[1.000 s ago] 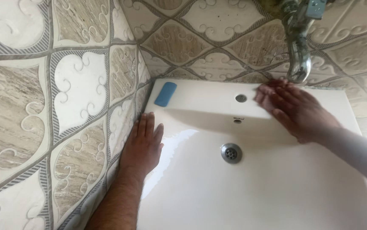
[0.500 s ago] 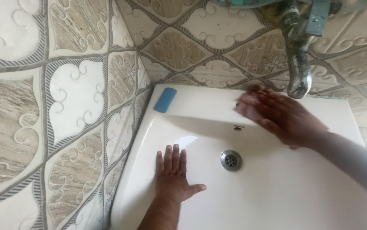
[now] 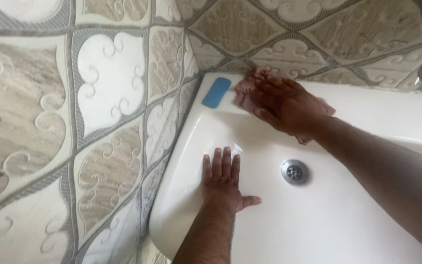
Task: The person organizes toiletries on the sink, then washes their hands with soap and water. They proceed to scrub the sink basin with a cloth and rinse it thoroughly, finishing by wiping the surface dry.
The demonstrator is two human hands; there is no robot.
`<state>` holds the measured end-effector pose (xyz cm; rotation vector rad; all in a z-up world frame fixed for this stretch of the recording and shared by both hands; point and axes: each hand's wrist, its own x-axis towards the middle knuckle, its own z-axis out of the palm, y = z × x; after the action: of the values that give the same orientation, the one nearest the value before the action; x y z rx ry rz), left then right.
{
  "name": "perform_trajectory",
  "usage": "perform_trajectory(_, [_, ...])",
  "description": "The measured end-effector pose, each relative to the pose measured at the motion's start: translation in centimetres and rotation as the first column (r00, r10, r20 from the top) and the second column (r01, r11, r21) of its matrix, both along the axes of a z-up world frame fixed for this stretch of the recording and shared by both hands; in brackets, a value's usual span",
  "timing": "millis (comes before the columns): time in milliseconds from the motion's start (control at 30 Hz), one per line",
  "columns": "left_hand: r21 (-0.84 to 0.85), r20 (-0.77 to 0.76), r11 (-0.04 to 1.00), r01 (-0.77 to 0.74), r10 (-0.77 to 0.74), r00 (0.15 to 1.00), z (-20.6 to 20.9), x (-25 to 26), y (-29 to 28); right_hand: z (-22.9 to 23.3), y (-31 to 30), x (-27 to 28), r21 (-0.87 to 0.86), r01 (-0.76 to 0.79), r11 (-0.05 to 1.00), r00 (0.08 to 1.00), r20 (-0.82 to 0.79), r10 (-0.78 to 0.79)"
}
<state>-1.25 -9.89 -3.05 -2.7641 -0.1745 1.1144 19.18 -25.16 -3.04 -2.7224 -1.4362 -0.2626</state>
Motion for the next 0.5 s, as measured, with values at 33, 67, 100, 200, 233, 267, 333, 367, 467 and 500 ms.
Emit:
perform_trajectory(33, [0.014, 0.014, 1.0, 0.006, -0.006, 1.0, -0.2, -0.2, 0.0, 0.2, 0.4, -0.5, 0.026, -0.018, 0.999, 1.0, -0.002, 0.019])
perform_trajectory(67, [0.023, 0.031, 1.0, 0.016, -0.017, 0.999, -0.4, -0.2, -0.2, 0.8, -0.2, -0.8, 0.047, -0.032, 0.998, 0.999, 0.001, 0.032])
perform_trajectory(100, [0.032, 0.049, 0.999, 0.027, -0.028, 0.998, -0.5, -0.3, -0.3, 1.4, -1.1, -1.2, 0.067, -0.045, 0.997, 0.999, 0.004, 0.045])
perform_trajectory(200, [0.029, 0.077, 0.999, 0.043, -0.046, 0.996, -0.4, -0.7, -0.2, 3.5, -6.2, -3.1, 0.071, -0.082, 0.994, 0.995, 0.064, 0.078])
perform_trajectory(233, [0.032, 0.084, 0.998, 0.046, -0.048, 0.995, -0.4, -1.2, -0.2, 4.3, -8.8, -3.7, 0.073, -0.064, 0.995, 0.998, 0.006, 0.063])
perform_trajectory(267, [0.032, 0.101, 0.998, 0.053, -0.056, 0.993, -0.3, -1.2, -0.1, 5.1, -11.4, -4.1, 0.096, -0.169, 0.981, 0.984, 0.064, 0.163])
perform_trajectory(333, [0.03, 0.136, 0.997, 0.066, -0.069, 0.988, 0.0, -1.2, -0.1, 6.5, -15.9, -4.9, 0.115, -0.364, 0.924, 0.916, 0.223, 0.333])
perform_trajectory(367, [0.026, 0.154, 0.997, 0.072, -0.075, 0.985, 0.1, -1.2, -0.2, 6.7, -17.2, -5.1, 0.108, -0.452, 0.885, 0.859, 0.318, 0.4])
perform_trajectory(467, [0.033, 0.139, 0.997, 0.072, -0.076, 0.987, 0.0, -1.5, 0.2, 6.5, -18.3, -5.3, 0.056, -0.466, 0.883, 0.828, 0.381, 0.413])
perform_trajectory(500, [0.038, 0.126, 0.997, 0.07, -0.075, 0.989, 0.1, -1.3, 0.2, 6.0, -17.7, -5.1, 0.075, -0.485, 0.871, 0.832, 0.345, 0.434])
